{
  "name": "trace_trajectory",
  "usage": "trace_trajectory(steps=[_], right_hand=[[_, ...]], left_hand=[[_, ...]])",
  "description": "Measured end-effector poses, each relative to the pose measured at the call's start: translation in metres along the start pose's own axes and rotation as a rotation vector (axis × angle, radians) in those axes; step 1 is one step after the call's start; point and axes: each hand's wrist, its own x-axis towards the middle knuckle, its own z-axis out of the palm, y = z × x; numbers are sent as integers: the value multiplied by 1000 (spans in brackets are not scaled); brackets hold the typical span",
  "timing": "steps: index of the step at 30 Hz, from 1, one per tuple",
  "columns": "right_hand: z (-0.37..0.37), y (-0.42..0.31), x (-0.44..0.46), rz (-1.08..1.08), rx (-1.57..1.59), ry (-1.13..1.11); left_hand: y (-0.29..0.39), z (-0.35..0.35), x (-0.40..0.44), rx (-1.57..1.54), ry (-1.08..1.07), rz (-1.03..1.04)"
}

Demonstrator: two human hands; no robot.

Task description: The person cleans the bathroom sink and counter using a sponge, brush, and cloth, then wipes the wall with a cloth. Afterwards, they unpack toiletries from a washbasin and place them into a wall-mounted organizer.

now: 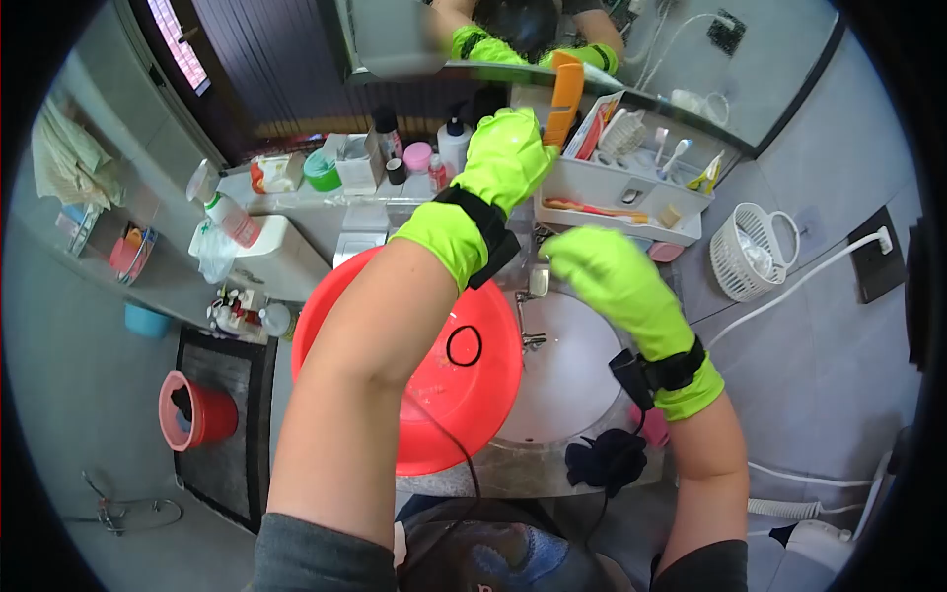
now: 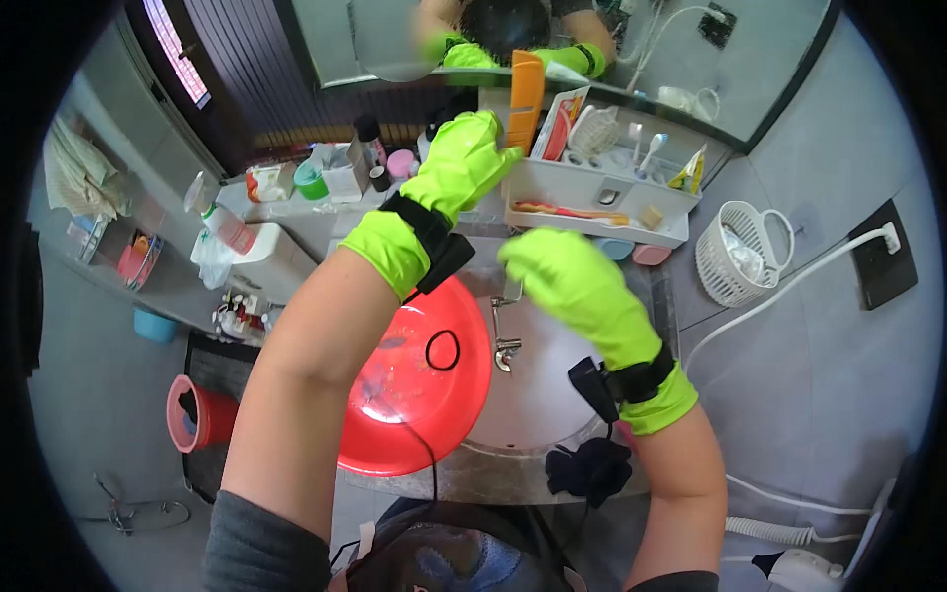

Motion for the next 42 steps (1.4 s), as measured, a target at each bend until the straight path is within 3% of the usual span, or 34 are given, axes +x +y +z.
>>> trace_trajectory(steps=[1,3,5,6,7,9,10,11,13,15,17,20,22,23,24,25,26,27,29,31,32,33,34,36,39,40,41,42], right_hand=[[15,-10,-8,-35,-74,-103],[46,-26,-19,18,-104,-256],[71,-30,-33,-165,99,-29],[83,-29,-33,-192,71,-120],[97,-30,-31,-221,41,-211],[120,-32,-23,-300,179,-163],[121,-41,-14,-283,8,-321],[122,-52,-4,-255,-172,-473],[170,-43,-1,-178,-340,-604],[204,-42,5,96,-392,-805],[207,-44,20,234,-216,-898],[254,-25,13,138,-304,-901],[257,-23,18,96,-316,-1006],[263,-19,14,101,-312,-965],[261,-21,16,93,-312,-957],[258,-21,17,88,-311,-950],[228,-34,31,246,-153,-1018],[222,-32,26,159,-208,-949],[257,-12,11,195,-243,-734],[213,-36,22,164,-194,-636],[191,-42,23,68,-74,-482],[173,-48,27,89,-117,-523],[161,-42,22,310,139,-516],[121,-40,8,387,305,-349],[-1,-50,14,267,-34,-293],[-38,-50,22,407,-114,-433],[-68,-50,19,358,-218,-260],[-95,-49,18,491,-371,-226]], left_hand=[[5,0,-9,-3,188,-14],[7,-14,-28,-169,321,41],[-2,-41,-55,-321,-9,-16],[-7,-58,-69,-379,-163,20],[-10,-74,-85,-346,-136,132],[-5,-116,-110,-343,-154,103],[-3,-136,-120,-354,-137,76],[2,-156,-131,-402,-110,-48],[12,-188,-152,-681,-5,-535],[-3,-210,-182,-119,52,-286],[-27,-221,-212,-63,-2,-459],[-81,-220,-282,87,-225,-555],[-102,-206,-324,-9,-265,-596],[-79,-212,-311,-160,-390,-835],[-84,-199,-321,-551,-328,-876],[-84,-193,-333,-698,-326,-988],[-84,-188,-339,-787,-326,-1003],[-85,-185,-341,-818,-325,-999],[-87,-181,-346,-852,-329,-990],[-86,-177,-351,-864,-327,-977],[-85,-175,-354,-873,-325,-971],[-87,-174,-354,-880,-326,-967],[-86,-171,-355,-893,-326,-966],[-85,-168,-355,-910,-319,-971],[-89,-165,-359,-914,-315,-976],[-93,-166,-362,-911,-316,-973],[-95,-165,-366,-911,-318,-971],[-97,-165,-369,-917,-315,-968]])
